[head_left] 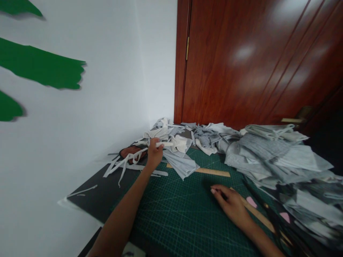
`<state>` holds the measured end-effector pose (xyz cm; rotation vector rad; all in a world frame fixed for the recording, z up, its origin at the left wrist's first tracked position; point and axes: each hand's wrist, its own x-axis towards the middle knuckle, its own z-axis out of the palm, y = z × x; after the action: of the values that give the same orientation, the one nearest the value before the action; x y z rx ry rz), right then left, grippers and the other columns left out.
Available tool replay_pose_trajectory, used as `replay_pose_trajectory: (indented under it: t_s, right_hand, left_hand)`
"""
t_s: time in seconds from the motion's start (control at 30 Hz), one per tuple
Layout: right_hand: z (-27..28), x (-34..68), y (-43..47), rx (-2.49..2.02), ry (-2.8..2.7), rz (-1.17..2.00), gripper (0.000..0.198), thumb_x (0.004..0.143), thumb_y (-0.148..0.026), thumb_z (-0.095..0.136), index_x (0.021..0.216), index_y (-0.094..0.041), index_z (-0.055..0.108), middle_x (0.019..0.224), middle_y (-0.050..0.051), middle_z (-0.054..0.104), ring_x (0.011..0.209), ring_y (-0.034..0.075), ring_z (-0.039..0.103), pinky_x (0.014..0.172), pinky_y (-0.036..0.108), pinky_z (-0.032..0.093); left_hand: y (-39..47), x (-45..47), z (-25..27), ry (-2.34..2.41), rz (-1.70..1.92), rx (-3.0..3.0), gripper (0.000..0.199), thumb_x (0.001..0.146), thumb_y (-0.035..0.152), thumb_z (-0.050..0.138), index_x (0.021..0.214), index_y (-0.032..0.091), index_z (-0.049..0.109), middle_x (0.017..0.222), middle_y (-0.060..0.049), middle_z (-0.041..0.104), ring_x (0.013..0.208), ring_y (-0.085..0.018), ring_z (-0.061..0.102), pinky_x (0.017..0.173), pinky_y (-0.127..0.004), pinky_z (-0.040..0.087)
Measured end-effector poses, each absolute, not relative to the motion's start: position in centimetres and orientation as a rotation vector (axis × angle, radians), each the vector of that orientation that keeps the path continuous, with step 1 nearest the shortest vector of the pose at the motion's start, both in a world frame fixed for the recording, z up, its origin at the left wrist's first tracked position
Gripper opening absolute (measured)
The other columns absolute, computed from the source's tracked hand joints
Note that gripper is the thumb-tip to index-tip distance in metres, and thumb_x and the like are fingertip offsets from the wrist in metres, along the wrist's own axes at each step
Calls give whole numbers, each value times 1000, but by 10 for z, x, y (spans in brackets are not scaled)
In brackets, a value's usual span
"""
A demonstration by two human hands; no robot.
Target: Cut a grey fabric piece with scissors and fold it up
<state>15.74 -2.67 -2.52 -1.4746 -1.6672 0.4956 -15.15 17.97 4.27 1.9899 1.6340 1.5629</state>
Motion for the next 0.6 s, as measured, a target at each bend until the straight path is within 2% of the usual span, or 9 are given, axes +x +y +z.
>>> replay_pose_trajectory:
  t_s: [0.07,0.13,0.23,0.27,0.33,0.37,0.43,0.5,0.6]
  right_hand:
    - [-25,155,-27,-1445,-1586,568,31,90,-51,63,103,-24,73,71,1,66,64,21,62,61,33,50]
    - [-24,151,-26,-1320,-1436,715,42,86,-53,69,118,-26,66,84,2,66,70,20,64,62,33,52]
    - [-20,145,-25,-1035,-1220,911,69,78,-59,75,135,-31,50,116,7,64,94,24,68,77,38,57]
    - [-19,143,-25,-1010,-1198,957,69,77,-60,75,134,-30,50,116,7,64,95,25,68,79,39,57]
    - [-15,141,-24,-1087,-1216,1015,57,78,-60,75,121,-25,59,92,3,67,76,21,66,70,36,54]
    - [-14,140,-24,-1150,-1250,1012,49,79,-60,74,110,-23,63,77,0,64,66,18,62,63,32,51]
    - [-12,139,-25,-1235,-1292,951,43,82,-60,70,96,-20,65,61,-4,57,55,16,53,56,29,44]
    - [-11,139,-25,-1263,-1278,886,42,84,-61,67,93,-20,64,58,-4,56,53,16,51,53,28,40]
    - [-13,137,-25,-1240,-1207,895,40,86,-61,66,89,-22,58,58,-3,61,55,17,56,57,29,43]
  left_hand:
    - [169,-125,38,1219,1567,1773,36,85,28,61,118,19,50,95,-3,60,81,-16,61,74,-28,51]
    - [151,-95,28,855,1406,1580,43,82,40,65,117,19,52,86,0,59,67,-13,56,64,-25,48]
    - [114,-56,10,671,1190,1528,46,78,47,72,110,18,59,81,0,58,63,-11,53,58,-23,43]
    - [103,-47,4,616,1103,1514,47,77,47,74,110,17,61,83,0,59,65,-11,53,58,-22,42]
    - [86,-37,-6,559,999,1583,46,80,48,72,112,17,62,87,-2,62,70,-13,56,62,-23,45]
    - [81,-36,-9,547,963,1677,46,82,47,71,116,17,62,92,-4,64,76,-15,59,68,-26,47]
    - [79,-38,-12,552,901,1943,51,84,45,70,127,19,59,107,-7,67,95,-21,62,85,-33,49]
    - [84,-43,-12,598,830,2199,47,87,43,69,128,21,61,117,-8,67,109,-25,61,98,-37,46]
    - [97,-50,-9,749,821,2383,31,98,42,53,113,19,68,112,-8,69,108,-24,61,99,-37,46]
